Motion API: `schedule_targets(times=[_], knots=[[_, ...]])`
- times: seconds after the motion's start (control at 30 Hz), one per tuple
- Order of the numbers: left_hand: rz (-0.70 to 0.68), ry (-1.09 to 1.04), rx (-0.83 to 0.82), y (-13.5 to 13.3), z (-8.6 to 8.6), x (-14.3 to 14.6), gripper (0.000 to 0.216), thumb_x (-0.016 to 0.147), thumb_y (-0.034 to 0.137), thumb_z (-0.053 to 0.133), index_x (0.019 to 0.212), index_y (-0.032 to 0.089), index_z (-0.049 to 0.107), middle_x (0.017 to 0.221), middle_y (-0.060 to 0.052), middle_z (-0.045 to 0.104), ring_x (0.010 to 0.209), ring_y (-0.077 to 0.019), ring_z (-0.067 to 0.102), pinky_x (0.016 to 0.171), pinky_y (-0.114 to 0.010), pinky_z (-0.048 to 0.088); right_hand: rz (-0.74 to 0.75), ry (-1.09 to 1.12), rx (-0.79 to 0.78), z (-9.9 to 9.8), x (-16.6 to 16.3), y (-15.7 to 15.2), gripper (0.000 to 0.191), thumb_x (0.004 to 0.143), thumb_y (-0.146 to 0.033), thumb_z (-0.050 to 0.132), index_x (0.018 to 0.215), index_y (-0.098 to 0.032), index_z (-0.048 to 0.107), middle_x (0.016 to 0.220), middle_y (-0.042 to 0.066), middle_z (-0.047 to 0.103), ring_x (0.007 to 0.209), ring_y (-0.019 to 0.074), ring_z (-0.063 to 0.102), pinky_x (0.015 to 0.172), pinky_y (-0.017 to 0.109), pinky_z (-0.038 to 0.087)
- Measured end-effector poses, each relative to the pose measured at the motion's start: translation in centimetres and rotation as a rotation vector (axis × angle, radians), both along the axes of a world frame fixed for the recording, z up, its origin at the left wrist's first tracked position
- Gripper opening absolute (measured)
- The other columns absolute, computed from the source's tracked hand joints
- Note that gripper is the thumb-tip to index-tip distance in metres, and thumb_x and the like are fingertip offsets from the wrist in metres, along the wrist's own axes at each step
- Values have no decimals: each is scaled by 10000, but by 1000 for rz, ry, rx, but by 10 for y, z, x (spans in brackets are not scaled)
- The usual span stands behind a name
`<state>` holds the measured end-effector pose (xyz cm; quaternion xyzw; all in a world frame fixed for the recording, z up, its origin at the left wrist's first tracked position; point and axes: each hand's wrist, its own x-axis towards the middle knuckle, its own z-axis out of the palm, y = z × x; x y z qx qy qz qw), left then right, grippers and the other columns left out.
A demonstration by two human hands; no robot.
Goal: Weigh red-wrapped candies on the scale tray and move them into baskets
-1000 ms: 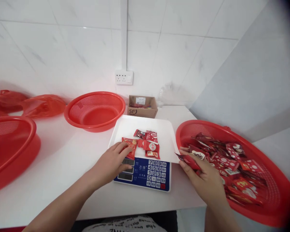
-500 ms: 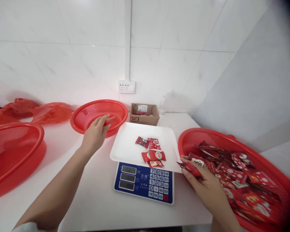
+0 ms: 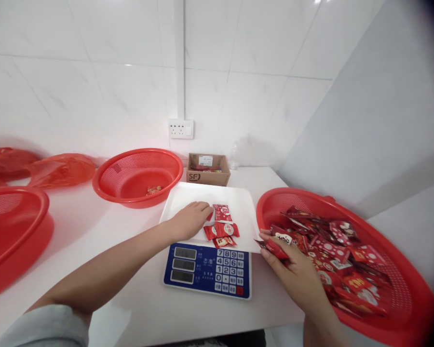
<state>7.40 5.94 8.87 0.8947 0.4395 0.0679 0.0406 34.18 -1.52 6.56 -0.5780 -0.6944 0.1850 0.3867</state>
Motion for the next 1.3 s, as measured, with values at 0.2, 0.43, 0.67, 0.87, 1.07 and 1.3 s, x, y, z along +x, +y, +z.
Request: schedule_targets(times=[0.2, 0.43, 0.67, 0.87, 1.07, 1.3], knots=[[40, -41, 6, -5, 5, 0, 281, 878, 113, 439, 1133, 125, 554, 1063, -135, 583, 928, -240, 629, 822, -388, 521, 9, -13, 16, 3, -4, 0, 330, 812, -428, 591, 1049, -239, 722, 1132, 85, 716, 1064, 284, 662, 903, 435, 544], [-155, -100, 39, -37, 4, 25, 380, 955, 352, 400, 1304, 224, 483, 1299, -124, 503, 1056, -262, 571, 892, -419, 476, 21, -5, 29, 3, -5, 2, 321, 808, -424, 591, 1037, -243, 724, 1114, 85, 721, 1050, 282, 665, 908, 438, 538], [-207, -16, 107, -40, -13, 39, 425, 875, 450, 562, 1184, 159, 555, 1193, -150, 566, 1028, -315, 560, 799, -434, 495, 34, -21, 7, 2, -3, 1, 337, 820, -421, 592, 1068, -228, 713, 1143, 98, 709, 1071, 284, 656, 902, 433, 544], [-244, -77, 100, -37, -20, 32, 178, 932, 290, 483, 986, 181, 613, 1014, -93, 609, 843, -216, 611, 703, -324, 511, 38, -9, 8, 2, -3, 1, 323, 812, -415, 601, 1052, -235, 720, 1119, 90, 720, 1065, 282, 661, 914, 435, 539], [-142, -120, 169, -29, -8, -8, 202, 947, 224, 434, 1061, 212, 600, 1019, -63, 635, 916, -180, 618, 761, -266, 515, 53, 4, -16, 1, -2, 1, 339, 821, -421, 592, 1068, -226, 717, 1143, 102, 707, 1082, 282, 652, 936, 445, 527], [295, -65, 393, 14, 28, -103, 340, 966, 263, 317, 1162, 171, 579, 1076, -149, 623, 997, -289, 598, 764, -387, 511, 65, 19, 4, 0, -3, 2, 335, 822, -429, 591, 1054, -230, 728, 1154, 107, 703, 1098, 296, 646, 917, 454, 542]])
